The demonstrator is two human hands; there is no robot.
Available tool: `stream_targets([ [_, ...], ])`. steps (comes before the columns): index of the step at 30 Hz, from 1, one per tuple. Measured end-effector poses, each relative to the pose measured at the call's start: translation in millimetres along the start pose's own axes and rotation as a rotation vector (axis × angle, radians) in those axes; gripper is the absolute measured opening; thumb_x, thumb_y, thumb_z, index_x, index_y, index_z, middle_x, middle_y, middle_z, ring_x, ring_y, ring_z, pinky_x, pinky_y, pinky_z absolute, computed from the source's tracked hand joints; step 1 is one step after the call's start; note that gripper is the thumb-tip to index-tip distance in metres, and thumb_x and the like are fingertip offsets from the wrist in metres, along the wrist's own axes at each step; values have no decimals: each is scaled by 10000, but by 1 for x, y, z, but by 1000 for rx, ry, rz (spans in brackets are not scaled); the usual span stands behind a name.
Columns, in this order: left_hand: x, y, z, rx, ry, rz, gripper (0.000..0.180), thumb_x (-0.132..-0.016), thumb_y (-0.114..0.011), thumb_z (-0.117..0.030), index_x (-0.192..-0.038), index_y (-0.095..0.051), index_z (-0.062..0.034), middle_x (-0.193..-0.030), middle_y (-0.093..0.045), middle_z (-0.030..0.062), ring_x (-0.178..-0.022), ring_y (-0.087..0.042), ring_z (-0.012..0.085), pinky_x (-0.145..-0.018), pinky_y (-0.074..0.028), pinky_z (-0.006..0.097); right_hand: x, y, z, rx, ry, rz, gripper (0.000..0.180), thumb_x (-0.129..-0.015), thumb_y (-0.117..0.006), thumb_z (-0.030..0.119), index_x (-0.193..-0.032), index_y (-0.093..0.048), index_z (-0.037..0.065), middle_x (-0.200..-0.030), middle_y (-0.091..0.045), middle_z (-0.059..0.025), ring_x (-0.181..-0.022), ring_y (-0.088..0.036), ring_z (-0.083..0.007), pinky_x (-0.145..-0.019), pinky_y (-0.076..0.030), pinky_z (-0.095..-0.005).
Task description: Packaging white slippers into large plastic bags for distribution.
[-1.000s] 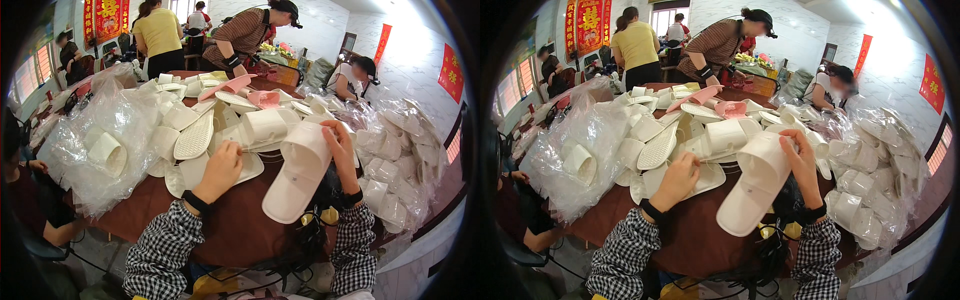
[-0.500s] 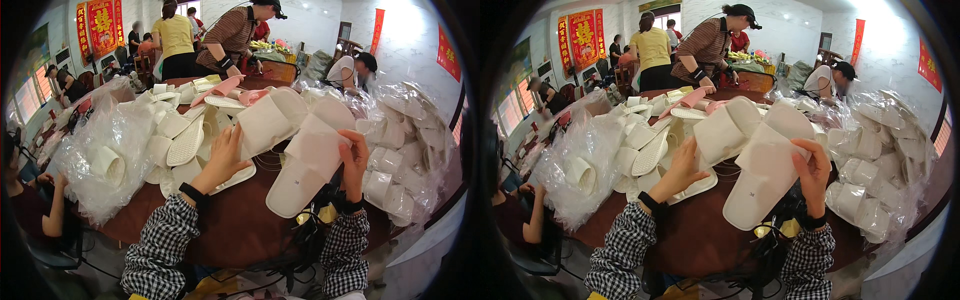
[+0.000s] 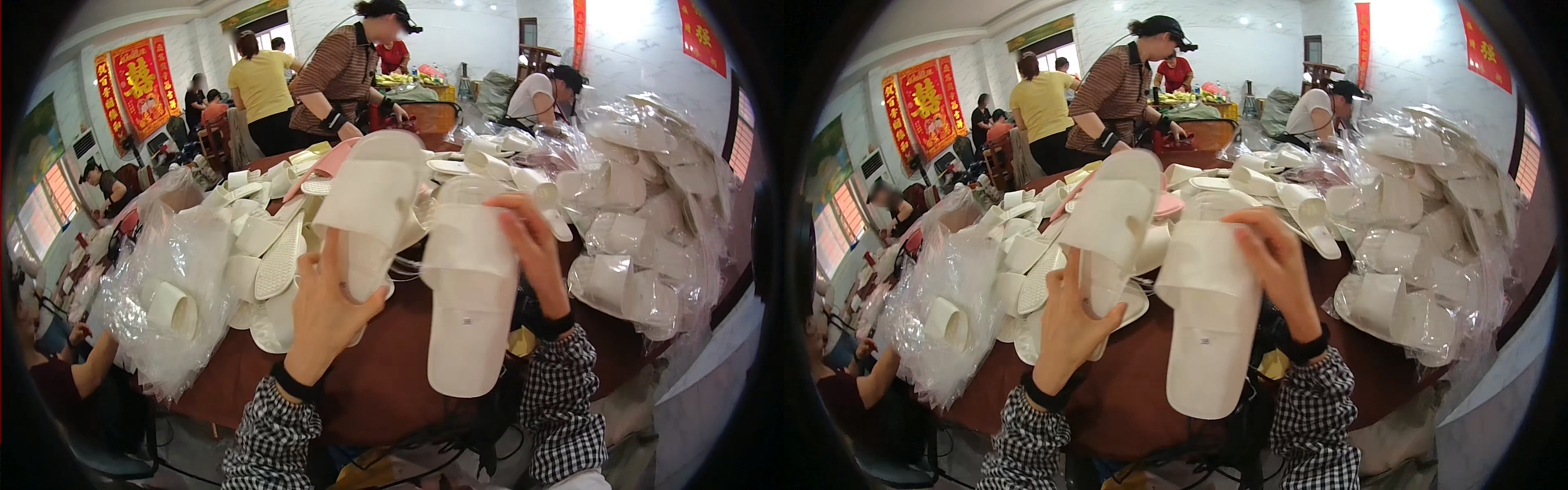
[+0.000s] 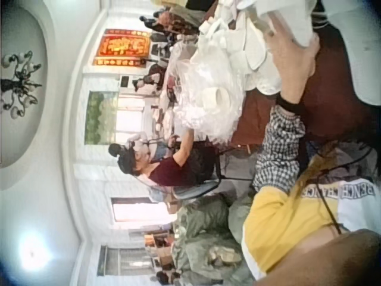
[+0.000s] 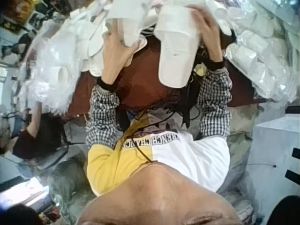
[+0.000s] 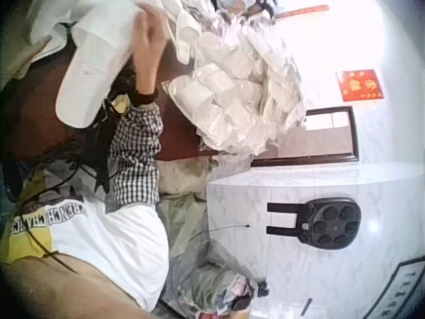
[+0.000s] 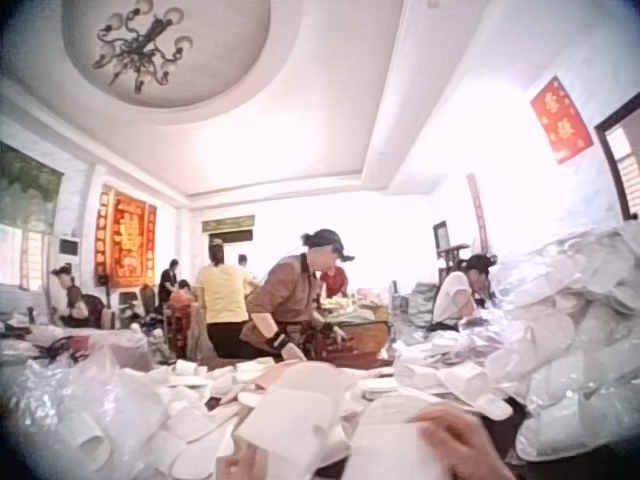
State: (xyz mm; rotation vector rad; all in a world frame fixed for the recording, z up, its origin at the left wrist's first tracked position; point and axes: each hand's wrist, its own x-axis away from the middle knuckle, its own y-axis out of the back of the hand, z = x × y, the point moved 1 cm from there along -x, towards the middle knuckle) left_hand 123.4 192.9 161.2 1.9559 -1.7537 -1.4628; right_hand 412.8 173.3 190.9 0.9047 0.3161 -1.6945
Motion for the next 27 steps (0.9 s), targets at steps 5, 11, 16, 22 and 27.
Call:
stream_targets([
  [5, 15, -15, 56, -666, -85, -60, 977, -681, -784, -536, -1467, -420, -84, -1172, -480, 211, -962, -573, 394, -770, -517, 458, 8, -36, -27, 268, -80, 325, 418, -903, -656, 180, -1287, -552, 50, -1378, -458, -198, -1116, -588, -344, -934, -497, -401],
  [11, 13, -22, 58, -636, -68, -12, 992, -682, -798, -530, -1454, -413, -41, -1185, -460, 176, -920, -552, 331, -709, -509, 436, 13, -44, -11, 539, 141, 389, 548, -879, -682, 304, -1351, -506, 90, -1438, -421, -209, -1243, -504, -385, -998, -461, -437],
  [16, 14, -20, 50, -636, -32, 12, 959, -686, -804, -497, -1420, -422, -13, -1322, -433, 190, -1181, -486, 369, -945, -417, 527, 22, -64, -4, 657, 368, 455, 631, -841, -719, 244, -1410, -474, 123, -1426, -438, -195, -1288, -462, -377, -1052, -412, -428],
  [22, 10, -15, 30, -592, -346, -91, 763, -642, -823, -167, -1280, -429, -31, -1428, -363, 181, -1425, -273, 396, -1136, -177, 646, 23, -62, -15, 639, 268, 513, 735, -703, -769, 115, -1382, -490, 154, -1291, -503, -170, -1152, -514, -374, -889, -494, -458],
  [27, 6, -11, 29, -465, -556, -91, 673, -648, -767, -61, -1251, -467, -83, -1447, -348, 160, -1449, -230, 399, -1163, -128, 654, 24, -64, -12, 615, 219, 527, 750, -686, -756, 106, -1391, -505, 153, -1293, -502, -149, -1160, -504, -370, -982, -456, -443],
])
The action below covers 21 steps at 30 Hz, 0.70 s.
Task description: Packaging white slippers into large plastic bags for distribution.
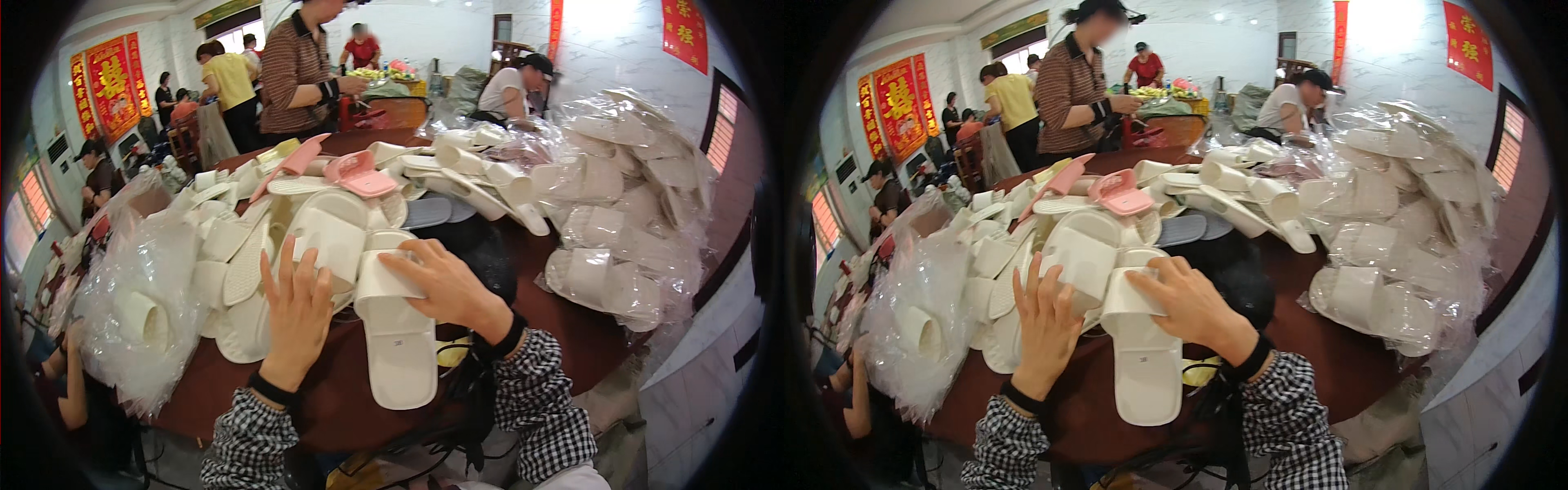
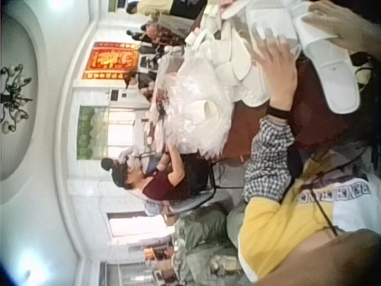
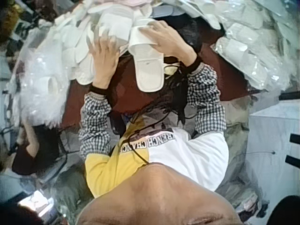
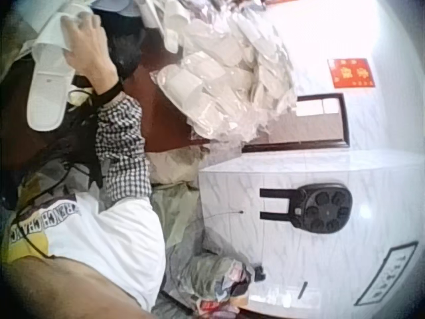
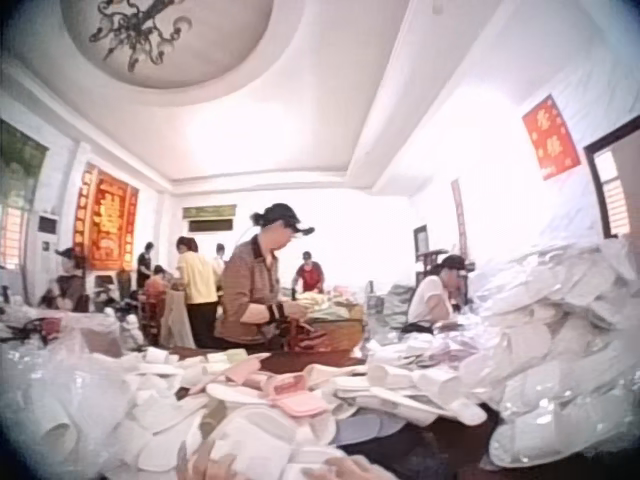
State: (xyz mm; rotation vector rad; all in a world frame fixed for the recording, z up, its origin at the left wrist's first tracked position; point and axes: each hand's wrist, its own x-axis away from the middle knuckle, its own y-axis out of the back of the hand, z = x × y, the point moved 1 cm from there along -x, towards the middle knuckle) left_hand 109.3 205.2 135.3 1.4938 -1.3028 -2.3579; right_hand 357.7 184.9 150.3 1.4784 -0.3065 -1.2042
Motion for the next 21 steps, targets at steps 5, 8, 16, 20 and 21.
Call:
stream_targets([
  [5, -9, -7, -6, 124, -54, 199, 575, -679, -792, -124, -1210, -590, -212, -1455, -368, 106, -1462, -191, 377, -1183, -82, 634, -3, 2, 3, -58, 33, -25, 720, -673, -748, 93, -1360, -533, 118, -1278, -513, -141, -1160, -514, -339, -1002, -420, -432],
  [8, -12, -12, -2, 137, -45, 109, 471, -680, -795, -145, -1123, -647, -205, -1397, -437, 81, -1455, -220, 356, -1175, -103, 652, -4, 5, 5, -84, 70, -82, 688, -692, -716, 63, -1355, -534, 96, -1284, -515, -149, -1181, -512, -339, -1016, -406, -426],
  [16, -12, -6, -5, 147, -101, 11, 120, -755, -748, -126, -806, -646, -90, -1195, -523, 89, -1334, -391, 330, -1162, -174, 626, -1, 27, -8, 27, -194, -388, 699, -807, -647, 31, -1464, -416, 94, -1448, -432, -235, -1282, -474, -422, -1041, -424, -420],
  [20, -23, 27, -7, 281, 23, -52, 145, -770, -736, -114, -762, -605, -51, -1093, -535, 98, -1240, -470, 324, -1144, -237, 606, 5, 31, -31, -536, -574, -92, 700, -961, -568, 113, -1557, -203, 138, -1323, -575, -216, -1183, -581, -397, -1005, -443, -357],
  [21, -29, 34, -5, 284, 22, -76, 146, -785, -728, -134, -769, -612, -47, -1075, -533, 97, -1209, -482, 316, -1126, -267, 589, 5, 36, -34, -534, -576, -90, 700, -961, -568, 113, -1557, -203, 138, -1323, -575, -216, -1183, -581, -397, -1005, -443, -357],
])
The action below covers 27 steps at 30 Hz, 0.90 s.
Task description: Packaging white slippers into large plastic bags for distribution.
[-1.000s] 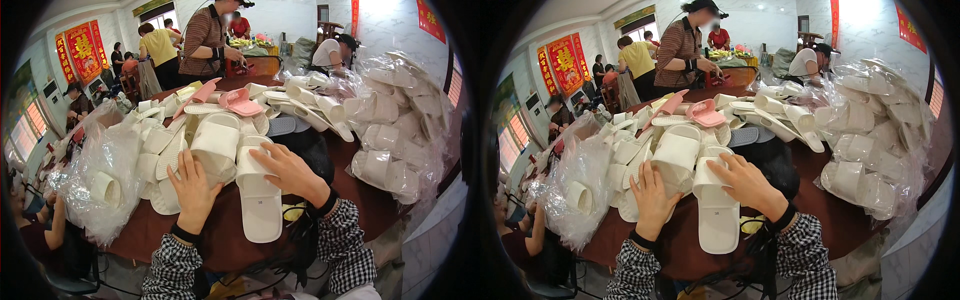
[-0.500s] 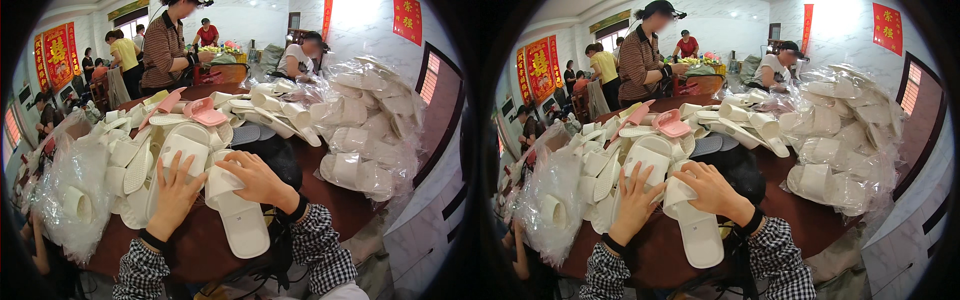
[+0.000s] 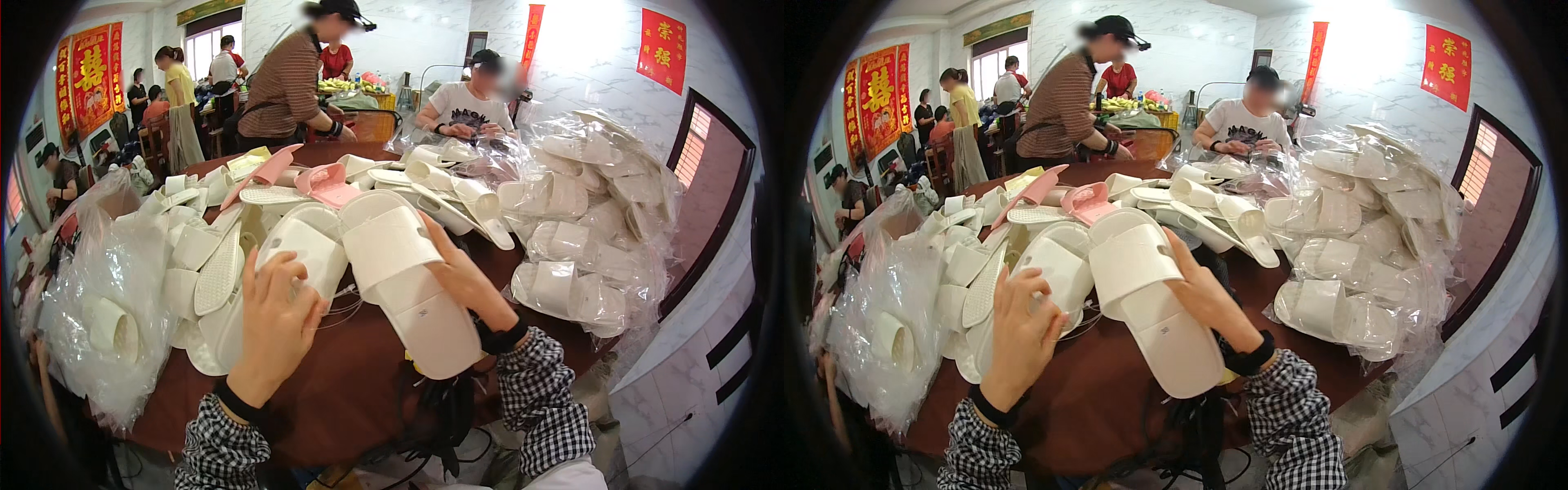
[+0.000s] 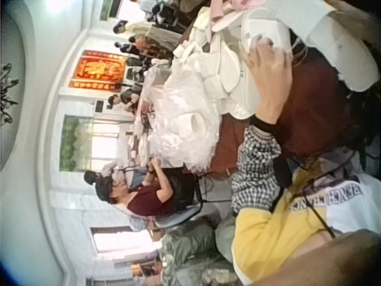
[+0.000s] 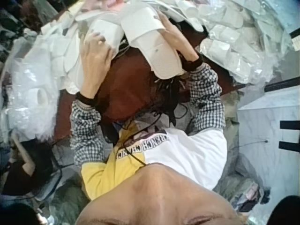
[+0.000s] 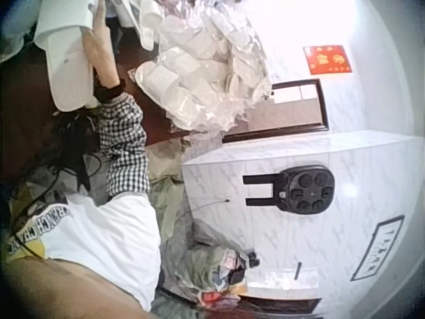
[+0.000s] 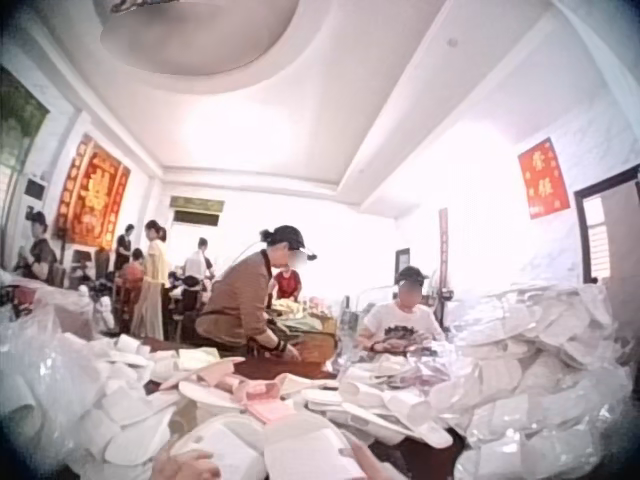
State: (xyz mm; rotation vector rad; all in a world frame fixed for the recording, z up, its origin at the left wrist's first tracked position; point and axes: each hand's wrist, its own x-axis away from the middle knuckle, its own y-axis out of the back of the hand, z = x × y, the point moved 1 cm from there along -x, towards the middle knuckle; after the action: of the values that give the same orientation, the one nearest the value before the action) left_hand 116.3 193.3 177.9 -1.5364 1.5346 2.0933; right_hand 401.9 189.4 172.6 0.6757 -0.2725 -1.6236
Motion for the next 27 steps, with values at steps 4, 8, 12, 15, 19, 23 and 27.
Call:
stream_targets([
  [4, -10, 12, 15, 153, 122, -7, 169, -814, -711, -144, -756, -601, -30, -1038, -534, 100, -1148, -506, 321, -1087, -322, 551, 12, 17, 42, -544, -85, 234, 651, -959, -627, 198, -1506, -308, 44, -1336, -542, -137, -1112, -592, -171, -934, -486, -297],
  [8, -24, 11, 13, -7, 53, -121, 106, -891, -606, -70, -843, -548, 5, -1002, -547, 130, -1001, -524, 331, -911, -409, 435, 22, 19, 55, -765, -298, 375, 580, -935, -645, 222, -1419, -414, 1, -1236, -604, -133, -1046, -630, -191, -919, -513, -320],
  [12, -47, 12, 15, 87, 108, -154, 103, -939, -538, -75, -883, -528, 11, -986, -546, 137, -945, -521, 314, -868, -414, 415, 36, 7, 66, -1066, -472, 346, 539, -949, -625, 275, -1387, -439, 22, -1192, -630, -125, -1011, -660, -211, -898, -547, -371],
  [15, -65, 8, 29, 279, 140, -24, 128, -908, -602, -101, -982, -556, -7, -1053, -560, 153, -1025, -519, 370, -944, -405, 431, 22, 18, 91, -1059, -420, 296, 468, -953, -610, 292, -1324, -492, 31, -1154, -644, -125, -983, -668, -215, -884, -552, -375],
  [19, -91, 16, 22, 348, 4, -130, 570, -817, -676, -37, -1349, -470, -31, -1347, -490, 196, -1257, -474, 385, -1081, -352, 426, -31, 61, 109, -937, -162, 215, 390, -937, -628, 296, -1249, -563, 72, -1132, -657, -100, -967, -680, -201, -837, -570, -348],
  [23, -71, 25, 18, 457, 91, 6, 534, -771, -657, 19, -1292, -547, -20, -1378, -496, 191, -1309, -454, 369, -1106, -340, 448, -133, 124, 80, -1000, -92, -3, 430, -910, -651, 191, -1261, -520, -20, -1101, -672, -170, -976, -697, -294, -881, -597, -446],
  [27, -27, 17, 24, 447, 147, 170, 431, -757, -683, 17, -1181, -632, -42, -1349, -518, 173, -1249, -502, 351, -1046, -399, 431, -214, 174, 38, -987, 15, -24, 433, -949, -575, 145, -1317, -442, -41, -1299, -545, -233, -1118, -633, -341, -976, -562, -471],
])
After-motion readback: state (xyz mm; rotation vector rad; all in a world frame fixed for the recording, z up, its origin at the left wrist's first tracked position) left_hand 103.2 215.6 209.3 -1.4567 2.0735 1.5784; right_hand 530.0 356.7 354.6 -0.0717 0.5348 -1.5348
